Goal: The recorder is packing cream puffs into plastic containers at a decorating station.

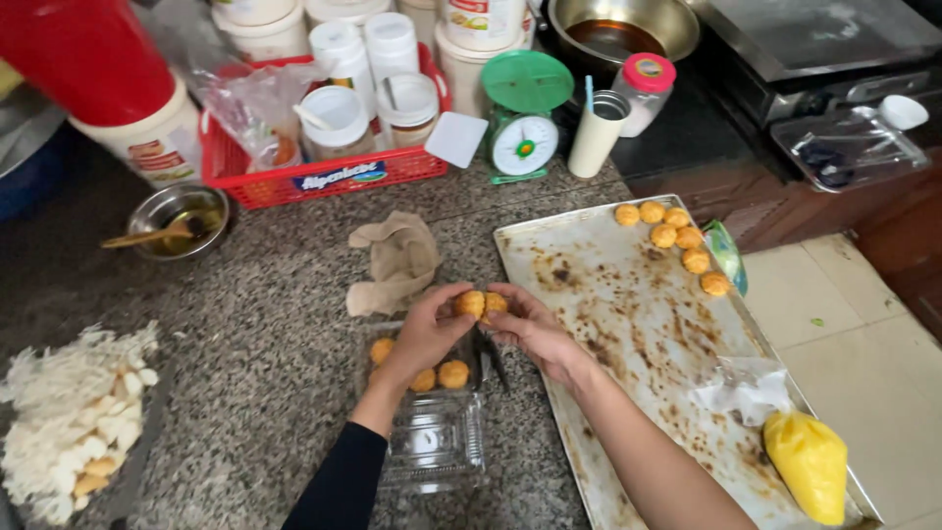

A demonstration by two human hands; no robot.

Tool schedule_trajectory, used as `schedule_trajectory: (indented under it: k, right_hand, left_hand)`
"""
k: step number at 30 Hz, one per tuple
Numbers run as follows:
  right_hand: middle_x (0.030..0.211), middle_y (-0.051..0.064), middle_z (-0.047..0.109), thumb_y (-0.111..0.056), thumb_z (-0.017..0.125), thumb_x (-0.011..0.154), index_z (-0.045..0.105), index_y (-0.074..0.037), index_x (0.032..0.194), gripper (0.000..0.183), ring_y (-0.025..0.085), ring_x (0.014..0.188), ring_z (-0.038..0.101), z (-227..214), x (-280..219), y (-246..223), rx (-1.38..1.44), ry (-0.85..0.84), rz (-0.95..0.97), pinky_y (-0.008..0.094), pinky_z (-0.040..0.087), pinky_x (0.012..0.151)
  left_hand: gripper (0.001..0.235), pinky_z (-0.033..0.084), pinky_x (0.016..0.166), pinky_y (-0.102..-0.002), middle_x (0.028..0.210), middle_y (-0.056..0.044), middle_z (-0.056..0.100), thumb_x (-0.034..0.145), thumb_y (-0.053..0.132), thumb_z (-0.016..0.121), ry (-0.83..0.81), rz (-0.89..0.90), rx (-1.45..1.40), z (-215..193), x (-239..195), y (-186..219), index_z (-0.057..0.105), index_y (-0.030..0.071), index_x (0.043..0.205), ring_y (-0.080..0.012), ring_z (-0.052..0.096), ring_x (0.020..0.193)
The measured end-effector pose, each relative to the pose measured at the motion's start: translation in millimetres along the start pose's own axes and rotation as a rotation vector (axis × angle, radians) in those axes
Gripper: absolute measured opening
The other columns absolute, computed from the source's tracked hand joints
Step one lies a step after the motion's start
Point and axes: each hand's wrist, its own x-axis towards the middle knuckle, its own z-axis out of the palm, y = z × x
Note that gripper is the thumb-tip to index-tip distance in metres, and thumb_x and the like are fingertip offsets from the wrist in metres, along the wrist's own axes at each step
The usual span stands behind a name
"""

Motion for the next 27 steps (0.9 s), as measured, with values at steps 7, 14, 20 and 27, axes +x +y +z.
schedule_trajectory:
  k: [7,14,20,27]
  right_hand:
    - [0.125,0.007,0.068,-0.013,0.065,0.095,0.050,-0.010,0.145,0.052,0.019,0.106,0.071,28,5,9,-0.005,-0.071,0.013,0.031,0.055,0.085]
    - [0.123,0.008,0.068,-0.013,0.067,0.095,0.050,-0.012,0.146,0.054,0.020,0.105,0.071,44,5,7,-0.051,-0.013,0.048,0.031,0.056,0.084]
    - [0.123,0.008,0.067,-0.011,0.066,0.095,0.051,-0.011,0.147,0.053,0.019,0.105,0.070,43,2,10,-0.034,-0.013,0.041,0.031,0.056,0.086]
    - [0.127,0.004,0.068,-0.004,0.059,0.094,0.051,-0.009,0.146,0.053,0.018,0.106,0.072,31,7,12,-0.090,-0.015,0.041,0.029,0.059,0.089]
  left_hand:
    - [0.046,0.058,0.096,-0.031,0.129,-0.008,0.064,0.090,0.005,0.075,0.056,0.132,0.069,-26,-34,24,0.064,0.005,0.135,-0.0173,0.068,0.113]
    - [0.049,0.057,0.096,-0.032,0.125,-0.007,0.070,0.090,0.006,0.073,0.035,0.011,-0.031,-36,-42,33,0.061,0.007,0.138,-0.0174,0.068,0.114]
    - [0.048,0.057,0.096,-0.033,0.127,-0.008,0.065,0.088,0.006,0.074,0.028,0.086,0.045,-36,-40,24,0.063,0.006,0.134,-0.0191,0.068,0.114]
    - [0.048,0.056,0.094,-0.036,0.121,-0.012,0.067,0.083,0.014,0.080,0.039,0.188,0.314,-36,-40,48,0.069,0.009,0.129,-0.0233,0.069,0.112]
